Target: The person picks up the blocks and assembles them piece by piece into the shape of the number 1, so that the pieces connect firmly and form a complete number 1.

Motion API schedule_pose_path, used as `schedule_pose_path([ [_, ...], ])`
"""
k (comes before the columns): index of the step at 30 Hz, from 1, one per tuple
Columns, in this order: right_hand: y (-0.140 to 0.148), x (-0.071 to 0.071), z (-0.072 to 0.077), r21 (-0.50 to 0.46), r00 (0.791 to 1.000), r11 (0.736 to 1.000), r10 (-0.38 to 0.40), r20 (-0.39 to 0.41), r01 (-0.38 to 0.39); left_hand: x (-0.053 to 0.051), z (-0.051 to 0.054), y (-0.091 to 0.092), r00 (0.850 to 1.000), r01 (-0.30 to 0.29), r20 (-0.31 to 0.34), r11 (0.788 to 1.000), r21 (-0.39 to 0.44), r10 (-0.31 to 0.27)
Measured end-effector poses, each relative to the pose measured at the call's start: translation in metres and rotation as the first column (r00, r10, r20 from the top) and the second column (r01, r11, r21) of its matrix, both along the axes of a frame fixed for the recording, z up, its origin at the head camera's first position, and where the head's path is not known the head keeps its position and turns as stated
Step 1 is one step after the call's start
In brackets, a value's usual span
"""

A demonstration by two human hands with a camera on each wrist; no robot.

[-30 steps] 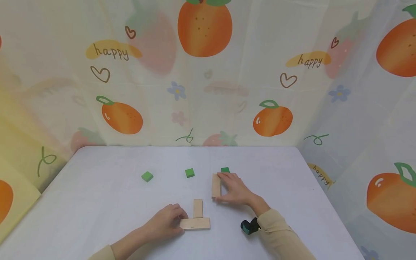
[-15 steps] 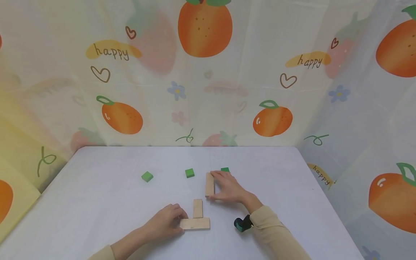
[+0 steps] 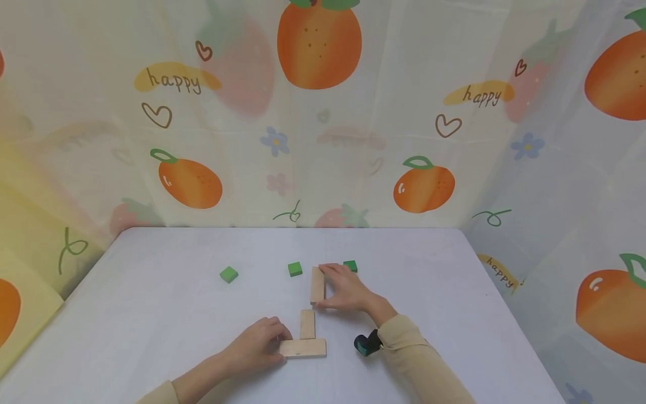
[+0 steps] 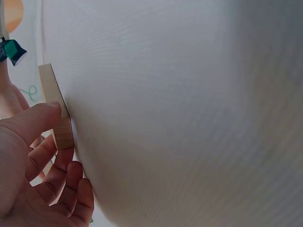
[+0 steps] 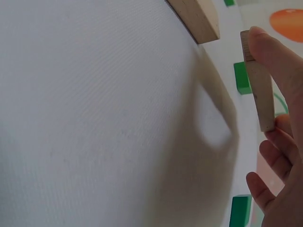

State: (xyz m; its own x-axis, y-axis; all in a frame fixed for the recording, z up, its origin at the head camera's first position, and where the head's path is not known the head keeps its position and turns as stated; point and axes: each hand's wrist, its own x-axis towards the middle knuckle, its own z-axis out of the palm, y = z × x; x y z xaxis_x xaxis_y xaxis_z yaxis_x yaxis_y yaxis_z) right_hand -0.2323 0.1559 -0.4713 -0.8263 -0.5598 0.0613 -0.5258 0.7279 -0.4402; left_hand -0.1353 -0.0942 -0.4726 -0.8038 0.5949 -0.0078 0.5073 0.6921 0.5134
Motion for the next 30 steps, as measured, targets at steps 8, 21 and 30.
schedule_pose_path([
  [8, -0.008, -0.001, 0.001, 0.009, 1.000, 1.000, 0.025, -0.002, -0.025, 0.001, 0.002, 0.000, 1.000, -0.006, -0.004, 1.000, -0.003, 0.006],
  [21, -0.018, -0.003, -0.004, -0.003, 0.998, 0.999, 0.052, 0.041, -0.052, 0.001, 0.004, 0.001, 1.000, -0.002, 0.000, 1.000, 0.001, 0.002],
  [30, -0.020, -0.003, -0.006, 0.011, 0.998, 0.999, 0.045, 0.047, -0.046, 0.001, 0.003, 0.001, 1.000, 0.002, -0.001, 1.000, 0.000, -0.002],
])
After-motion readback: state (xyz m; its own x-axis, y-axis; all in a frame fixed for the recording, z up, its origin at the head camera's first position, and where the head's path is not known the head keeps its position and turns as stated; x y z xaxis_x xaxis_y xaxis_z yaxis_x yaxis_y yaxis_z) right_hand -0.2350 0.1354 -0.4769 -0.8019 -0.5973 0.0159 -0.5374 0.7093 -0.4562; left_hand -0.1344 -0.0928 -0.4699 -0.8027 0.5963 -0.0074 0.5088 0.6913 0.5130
